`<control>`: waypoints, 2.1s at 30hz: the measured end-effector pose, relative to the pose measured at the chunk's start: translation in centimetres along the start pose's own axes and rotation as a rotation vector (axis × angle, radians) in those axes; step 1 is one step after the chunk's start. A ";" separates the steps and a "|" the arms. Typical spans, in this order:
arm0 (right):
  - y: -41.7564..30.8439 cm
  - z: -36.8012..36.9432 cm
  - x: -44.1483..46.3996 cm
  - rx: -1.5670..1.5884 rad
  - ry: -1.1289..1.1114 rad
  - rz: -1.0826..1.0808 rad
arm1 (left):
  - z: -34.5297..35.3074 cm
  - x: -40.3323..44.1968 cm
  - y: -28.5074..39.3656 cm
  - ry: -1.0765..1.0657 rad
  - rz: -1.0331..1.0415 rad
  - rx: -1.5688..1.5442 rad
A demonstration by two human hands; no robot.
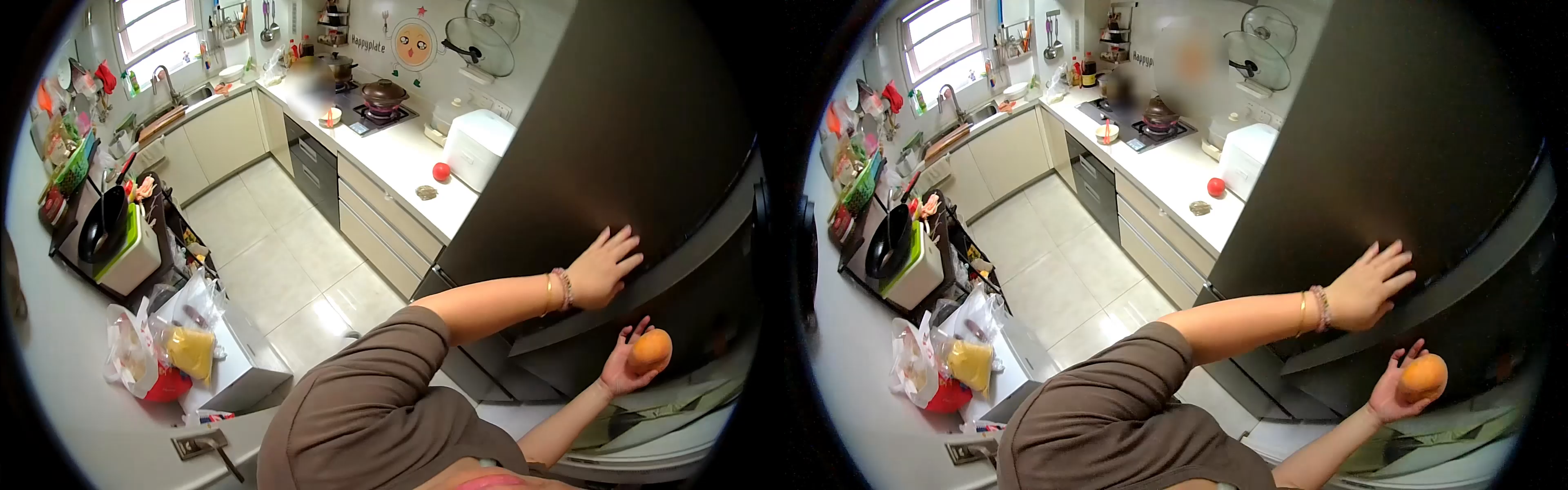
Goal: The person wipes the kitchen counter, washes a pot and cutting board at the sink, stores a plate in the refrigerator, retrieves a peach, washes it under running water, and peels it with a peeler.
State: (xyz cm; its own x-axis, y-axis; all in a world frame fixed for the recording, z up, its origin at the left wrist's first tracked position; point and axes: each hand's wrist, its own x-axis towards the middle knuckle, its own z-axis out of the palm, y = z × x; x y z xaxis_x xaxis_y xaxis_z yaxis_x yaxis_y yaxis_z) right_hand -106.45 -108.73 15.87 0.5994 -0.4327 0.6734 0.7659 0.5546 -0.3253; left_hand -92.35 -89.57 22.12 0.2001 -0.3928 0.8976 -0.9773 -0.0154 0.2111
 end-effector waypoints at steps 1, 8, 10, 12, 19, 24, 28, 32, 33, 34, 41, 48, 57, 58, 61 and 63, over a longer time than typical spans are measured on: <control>0.8 -0.1 0.8 -0.026 0.001 -0.034 | -1.6 -1.1 -0.4 0.012 -0.043 -0.116; 10.1 9.3 3.5 -0.251 0.460 -0.315 | -19.5 -17.5 -11.1 -0.466 -0.220 -0.352; 12.1 7.6 1.6 -0.248 0.157 -0.267 | -25.2 -23.8 -15.4 -0.607 -0.534 -0.340; 17.4 9.1 0.6 -0.244 -0.039 -0.100 | -31.5 -27.5 -17.8 -0.822 -0.882 -0.153; 51.3 18.1 -0.5 -0.114 -0.274 0.780 | -43.8 -35.0 -25.2 -0.378 -1.317 -0.418; 71.8 25.3 -4.8 0.066 -0.122 1.326 | -52.5 -37.2 -30.0 0.244 -1.314 -0.652; 85.7 30.4 -7.4 0.273 -0.212 1.662 | -60.8 -38.3 -34.5 0.562 -1.231 -0.655; 96.9 38.3 -7.8 0.295 -0.404 1.900 | -68.7 -38.2 -38.8 0.831 -1.159 -0.564; 99.6 40.2 -8.2 0.281 -0.446 1.918 | -70.7 -38.8 -39.9 0.879 -1.179 -0.510; 102.1 42.1 -8.6 0.263 -0.489 1.940 | -72.7 -39.5 -40.9 0.931 -1.198 -0.458; 119.8 51.7 -14.0 0.213 -0.685 1.888 | -85.2 -47.3 -48.0 1.263 -1.277 -0.503; 137.2 63.0 -15.9 0.034 -0.683 1.914 | -104.1 -53.2 -58.0 1.406 -1.250 -0.774; 159.5 75.0 -18.7 0.039 -0.787 1.907 | -125.9 -61.6 -68.2 1.489 -1.143 -0.812; 162.3 76.0 -19.1 -0.016 -0.814 1.890 | -127.9 -63.2 -69.0 1.535 -1.109 -0.792; 172.1 79.1 -19.8 -0.057 -1.049 1.839 | -133.9 -67.5 -70.8 1.701 -1.023 -0.705; 178.0 81.6 -20.6 -0.088 -1.096 1.813 | -137.8 -68.9 -70.9 1.857 -0.963 -0.632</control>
State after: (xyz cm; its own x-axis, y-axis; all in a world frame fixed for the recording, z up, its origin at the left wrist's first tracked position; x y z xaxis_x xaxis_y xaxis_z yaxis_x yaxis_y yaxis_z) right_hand -1.47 56.88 -1.74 0.1823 0.9222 -0.3410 -0.3408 -0.2661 -0.9017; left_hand -27.33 65.26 -1.41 0.6758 0.6395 -0.3665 -0.4973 0.7626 0.4137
